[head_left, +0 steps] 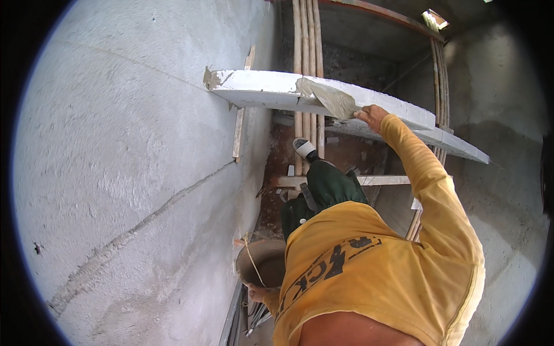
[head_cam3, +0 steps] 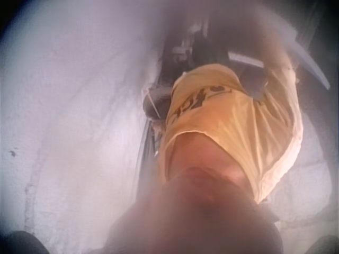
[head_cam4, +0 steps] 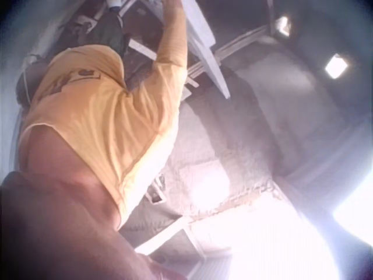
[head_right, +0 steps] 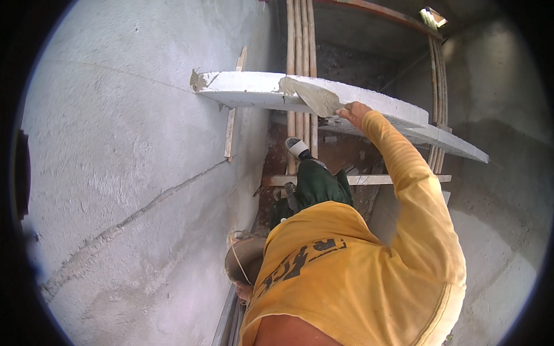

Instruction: The person scoops plaster from a bucket using a trowel and applies it to a curved concrete beam. They repeatedly smooth the surface along the beam's edge and top, working methodically along the structure.

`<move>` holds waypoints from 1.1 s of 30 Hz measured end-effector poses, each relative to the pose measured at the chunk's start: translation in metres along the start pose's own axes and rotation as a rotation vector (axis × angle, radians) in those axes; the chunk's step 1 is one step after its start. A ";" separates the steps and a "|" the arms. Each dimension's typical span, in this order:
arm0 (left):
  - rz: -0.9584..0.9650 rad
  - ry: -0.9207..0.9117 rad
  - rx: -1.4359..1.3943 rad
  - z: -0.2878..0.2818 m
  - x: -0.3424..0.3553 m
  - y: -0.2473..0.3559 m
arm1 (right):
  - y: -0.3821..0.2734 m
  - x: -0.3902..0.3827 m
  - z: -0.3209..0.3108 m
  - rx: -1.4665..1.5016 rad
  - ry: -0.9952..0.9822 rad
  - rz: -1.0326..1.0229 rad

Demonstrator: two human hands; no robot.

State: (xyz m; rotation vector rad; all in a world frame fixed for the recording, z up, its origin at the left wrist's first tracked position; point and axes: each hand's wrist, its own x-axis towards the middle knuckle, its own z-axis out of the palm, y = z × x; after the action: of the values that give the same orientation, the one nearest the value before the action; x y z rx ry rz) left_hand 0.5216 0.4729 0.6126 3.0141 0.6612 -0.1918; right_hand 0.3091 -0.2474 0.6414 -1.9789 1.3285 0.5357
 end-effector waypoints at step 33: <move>0.089 -0.058 -0.087 0.023 0.034 -0.016 | -0.200 0.022 0.110 1.380 0.029 0.185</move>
State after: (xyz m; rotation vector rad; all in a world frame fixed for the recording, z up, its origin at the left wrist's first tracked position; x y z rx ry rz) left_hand 0.5429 0.4995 0.5851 2.9343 0.5156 -0.2382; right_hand 0.5055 -0.1322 0.6136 -0.7194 1.3089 -0.3259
